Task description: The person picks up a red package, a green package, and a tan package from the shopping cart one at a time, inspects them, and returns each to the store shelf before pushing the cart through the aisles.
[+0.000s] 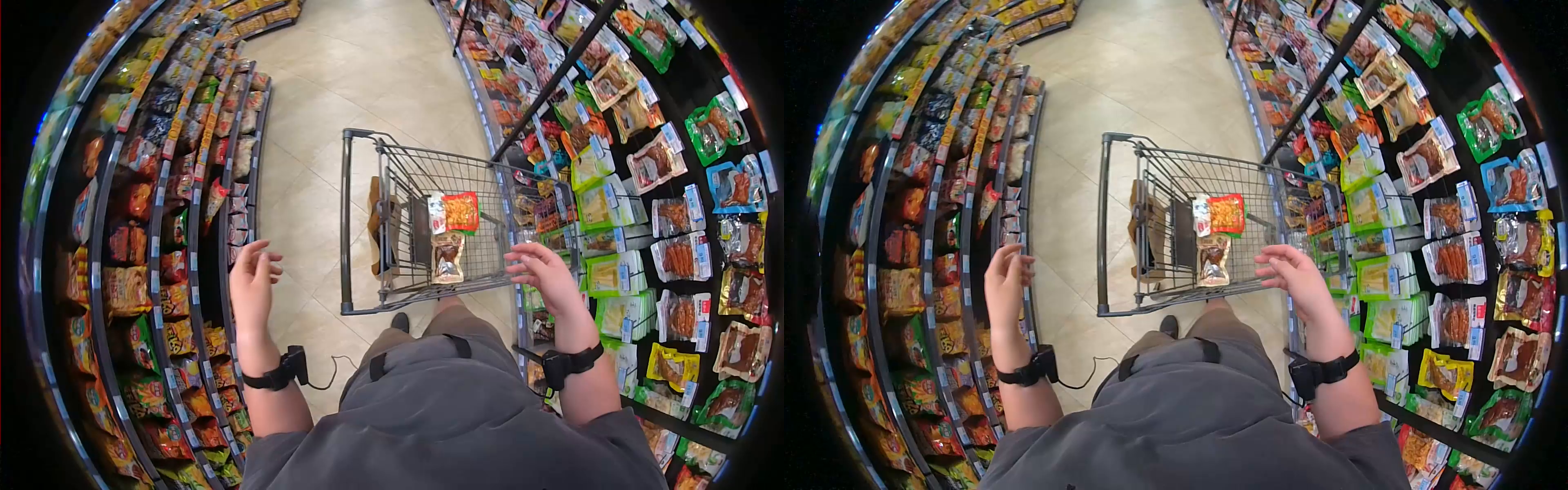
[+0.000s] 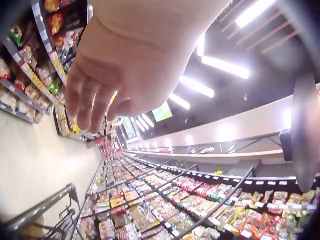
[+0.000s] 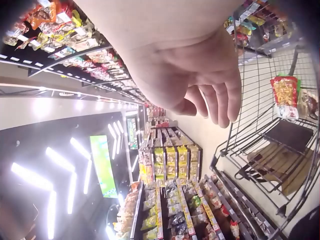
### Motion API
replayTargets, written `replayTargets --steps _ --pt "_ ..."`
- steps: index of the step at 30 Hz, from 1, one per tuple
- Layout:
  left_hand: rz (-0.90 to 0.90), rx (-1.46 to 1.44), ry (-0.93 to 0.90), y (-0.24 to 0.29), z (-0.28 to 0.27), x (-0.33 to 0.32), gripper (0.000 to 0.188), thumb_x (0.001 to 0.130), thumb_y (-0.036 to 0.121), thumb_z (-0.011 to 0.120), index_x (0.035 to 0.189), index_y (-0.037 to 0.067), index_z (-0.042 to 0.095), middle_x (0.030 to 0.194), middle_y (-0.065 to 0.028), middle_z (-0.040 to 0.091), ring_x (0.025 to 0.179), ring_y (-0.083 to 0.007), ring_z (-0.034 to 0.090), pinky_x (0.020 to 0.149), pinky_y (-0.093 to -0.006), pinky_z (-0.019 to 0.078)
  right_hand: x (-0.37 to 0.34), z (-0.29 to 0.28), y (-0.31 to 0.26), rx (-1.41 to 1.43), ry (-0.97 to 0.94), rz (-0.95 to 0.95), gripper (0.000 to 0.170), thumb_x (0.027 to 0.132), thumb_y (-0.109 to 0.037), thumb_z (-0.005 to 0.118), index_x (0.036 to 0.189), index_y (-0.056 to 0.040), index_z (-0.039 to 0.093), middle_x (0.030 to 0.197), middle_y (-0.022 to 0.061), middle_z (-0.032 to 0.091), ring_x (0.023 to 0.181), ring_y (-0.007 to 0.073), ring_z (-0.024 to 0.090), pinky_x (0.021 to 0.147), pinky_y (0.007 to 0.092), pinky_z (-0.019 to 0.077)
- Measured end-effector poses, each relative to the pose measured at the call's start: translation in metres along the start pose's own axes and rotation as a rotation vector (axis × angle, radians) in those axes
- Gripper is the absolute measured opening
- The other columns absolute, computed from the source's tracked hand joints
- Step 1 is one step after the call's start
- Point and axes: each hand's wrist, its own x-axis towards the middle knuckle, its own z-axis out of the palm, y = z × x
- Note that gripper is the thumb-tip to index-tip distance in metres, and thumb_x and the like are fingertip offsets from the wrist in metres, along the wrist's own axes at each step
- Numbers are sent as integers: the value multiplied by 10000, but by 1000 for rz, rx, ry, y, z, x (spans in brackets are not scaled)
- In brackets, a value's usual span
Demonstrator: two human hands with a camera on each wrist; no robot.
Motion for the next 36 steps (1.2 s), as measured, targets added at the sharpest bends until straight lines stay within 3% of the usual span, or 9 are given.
replayTargets --steps 10,15,20,23,25,26,29,33,36 --pt "-98 200 -580 -27 236 75 236 988 103 518 1180 1 611 896 -105 709 803 -150 658 726 -293 523 103 -107 80 271 126 182 301 990 -130 535 1257 3 571 1229 152 648 1107 242 649 888 354 551" --pt "-114 529 -851 -120 357 94 219 909 185 590 1032 26 677 944 -182 717 898 -346 690 820 -388 536 203 -137 156 404 157 308 326 974 -138 527 1270 -9 569 1264 157 634 1161 257 626 915 382 536" --pt "-541 476 -968 -234 445 95 216 887 157 556 961 -18 658 823 -149 698 728 -218 675 695 -372 538 298 -153 257 602 213 563 355 949 -188 567 1264 -25 586 1267 144 637 1168 248 621 921 380 515" --pt "-344 672 -1062 -264 480 98 235 901 169 541 991 -14 656 828 -140 702 751 -215 683 700 -369 537 336 -149 263 252 310 717 385 930 -209 587 1257 -4 588 1282 147 631 1205 235 595 962 354 479" --pt "-374 664 -1015 -262 504 105 250 908 170 534 1028 -13 656 855 -142 706 794 -219 692 730 -363 536 361 -149 270 184 257 601 381 951 -178 572 1292 -7 571 1347 149 591 1301 262 515 1063 401 399" --pt "-421 574 -935 -311 510 104 326 932 291 557 1070 20 676 896 -208 710 839 -333 701 780 -406 533 373 -148 277 186 256 623 381 951 -178 572 1292 -7 571 1347 149 591 1301 262 515 1063 401 399" --pt "-878 131 -711 -326 531 109 349 948 298 584 1143 17 651 777 -39 651 700 -180 629 712 -329 519 408 -143 300 122 214 375 492 942 -164 578 1395 8 492 1437 171 523 1348 278 472 1100 386 369" --pt "-908 49 -606 -330 533 110 343 959 263 577 1192 15 628 849 -14 618 798 -159 605 773 -316 505 430 -132 290 97 180 276 629 938 -127 575 1500 24 335 1529 209 409 1432 283 375 1167 387 300" --pt "-1031 -369 -480 -327 535 108 365 1024 238 500 1312 19 541 1369 -119 531 1324 -257 475 1087 -409 401 438 -126 301 121 193 234 624 916 -93 623 1472 32 368 1394 194 548 1278 258 538 1053 353 431"
